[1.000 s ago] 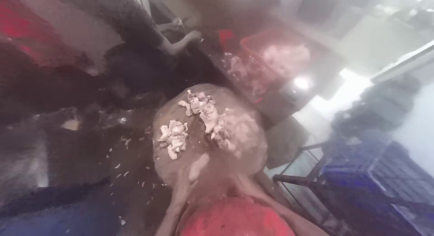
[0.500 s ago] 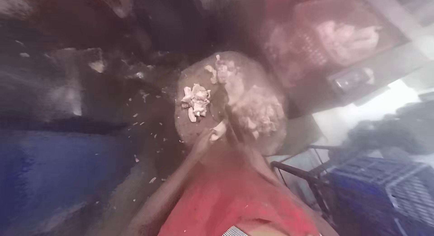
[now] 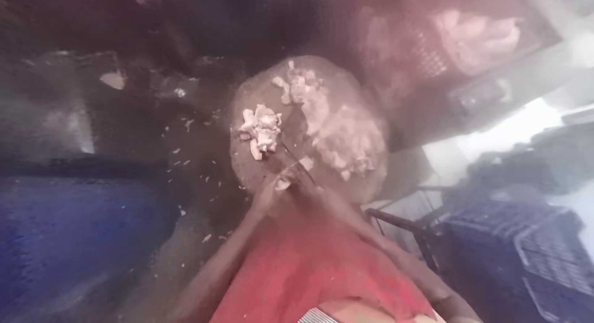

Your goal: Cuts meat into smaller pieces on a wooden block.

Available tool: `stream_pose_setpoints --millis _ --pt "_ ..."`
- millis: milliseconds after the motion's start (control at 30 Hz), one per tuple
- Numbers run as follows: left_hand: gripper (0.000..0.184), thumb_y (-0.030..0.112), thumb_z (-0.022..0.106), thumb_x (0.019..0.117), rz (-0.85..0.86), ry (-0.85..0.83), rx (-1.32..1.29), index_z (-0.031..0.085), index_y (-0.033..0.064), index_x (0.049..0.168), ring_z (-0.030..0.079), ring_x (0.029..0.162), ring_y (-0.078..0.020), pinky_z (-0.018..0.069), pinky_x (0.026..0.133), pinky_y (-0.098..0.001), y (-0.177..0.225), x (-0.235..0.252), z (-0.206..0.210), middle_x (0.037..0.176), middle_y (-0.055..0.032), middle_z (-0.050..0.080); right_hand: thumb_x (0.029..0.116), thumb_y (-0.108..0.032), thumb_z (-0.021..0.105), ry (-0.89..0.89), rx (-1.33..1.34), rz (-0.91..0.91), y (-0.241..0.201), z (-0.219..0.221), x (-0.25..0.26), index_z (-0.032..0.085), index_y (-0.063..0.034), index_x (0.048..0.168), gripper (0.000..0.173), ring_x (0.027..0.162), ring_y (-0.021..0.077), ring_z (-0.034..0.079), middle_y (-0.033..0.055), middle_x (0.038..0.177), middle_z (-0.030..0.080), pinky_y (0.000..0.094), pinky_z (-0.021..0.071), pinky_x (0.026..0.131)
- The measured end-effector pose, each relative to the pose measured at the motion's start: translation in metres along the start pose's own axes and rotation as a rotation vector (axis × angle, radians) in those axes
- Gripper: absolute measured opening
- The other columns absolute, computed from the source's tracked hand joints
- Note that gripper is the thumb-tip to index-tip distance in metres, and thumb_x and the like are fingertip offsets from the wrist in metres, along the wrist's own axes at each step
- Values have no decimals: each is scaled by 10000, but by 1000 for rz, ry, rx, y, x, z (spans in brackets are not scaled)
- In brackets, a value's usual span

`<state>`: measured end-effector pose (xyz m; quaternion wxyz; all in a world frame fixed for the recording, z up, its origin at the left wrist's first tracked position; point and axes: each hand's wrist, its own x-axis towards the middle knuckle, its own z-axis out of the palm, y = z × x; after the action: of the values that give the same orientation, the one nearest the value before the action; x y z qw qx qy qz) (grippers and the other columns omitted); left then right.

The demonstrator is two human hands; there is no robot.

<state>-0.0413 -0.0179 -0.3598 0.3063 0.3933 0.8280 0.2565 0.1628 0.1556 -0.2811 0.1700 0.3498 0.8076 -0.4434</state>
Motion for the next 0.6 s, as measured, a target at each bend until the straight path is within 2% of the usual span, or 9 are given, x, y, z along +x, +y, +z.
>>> stream_pose_setpoints --millis 67,167,233,267,300,367,433,500,600 --pt "587 321 726 922 -71 54 6 564 14 1395 577 1284 -370 464 1099 -522 -3 -14 -6 1423 -239 554 1109 -419 314 12 74 -35 -8 0 -10 556 -39 1383 526 1035 267 679 172 1139 684 478 548 946" --pt "726 412 752 900 -194 31 52 491 44 1469 588 1278 -379 496 1062 -540 -2 -14 -9 1497 -234 490 1112 -425 306 -86 182 -13 13 9 -5 572 -22 1333 531 970 242 677 165 1089 681 450 560 904" --pt "602 332 760 891 -217 43 -68 550 89 1400 653 1166 -327 528 1008 -541 5 -6 -11 1314 -179 639 1097 -535 256 -157 298 38 50 17 7 611 -83 1217 587 692 169 599 64 848 614 372 545 649" --pt "547 294 763 887 -243 43 -188 568 91 1357 686 1069 -294 559 945 -524 10 -1 -12 1204 -158 684 1089 -561 246 -131 339 70 60 17 8 618 -88 1157 606 631 157 565 45 788 586 359 519 586" --pt "503 268 752 899 -268 48 -346 564 76 1324 698 979 -256 583 880 -484 15 3 -11 1118 -144 694 1092 -551 258 -49 292 94 62 12 4 627 -79 1174 605 686 171 603 67 834 620 382 547 635" --pt "434 294 721 937 -279 71 -522 579 49 1266 700 904 -210 601 822 -426 20 7 -2 1044 -128 695 1106 -470 318 119 180 113 53 5 -13 580 -44 1369 565 998 242 696 154 1117 701 474 574 926" --pt "474 443 676 950 -308 8 -304 639 78 1250 692 1009 -255 573 915 -485 24 15 3 1122 -139 696 1114 -425 314 188 213 85 52 3 -19 573 -31 1364 534 969 225 694 151 1094 697 452 580 906" --pt "502 504 656 935 -306 -36 -125 669 96 1227 680 1052 -316 545 942 -565 25 22 11 1143 -156 693 1111 -457 284 97 273 65 62 1 -21 615 -38 1272 557 821 185 689 113 966 700 414 603 770" --pt "562 503 640 954 -393 -108 -209 619 94 1340 686 1068 -326 530 949 -599 38 22 14 1160 -161 705 1082 -573 289 -73 343 163 68 3 -25 602 -85 1322 628 830 188 682 104 1017 703 422 593 764"
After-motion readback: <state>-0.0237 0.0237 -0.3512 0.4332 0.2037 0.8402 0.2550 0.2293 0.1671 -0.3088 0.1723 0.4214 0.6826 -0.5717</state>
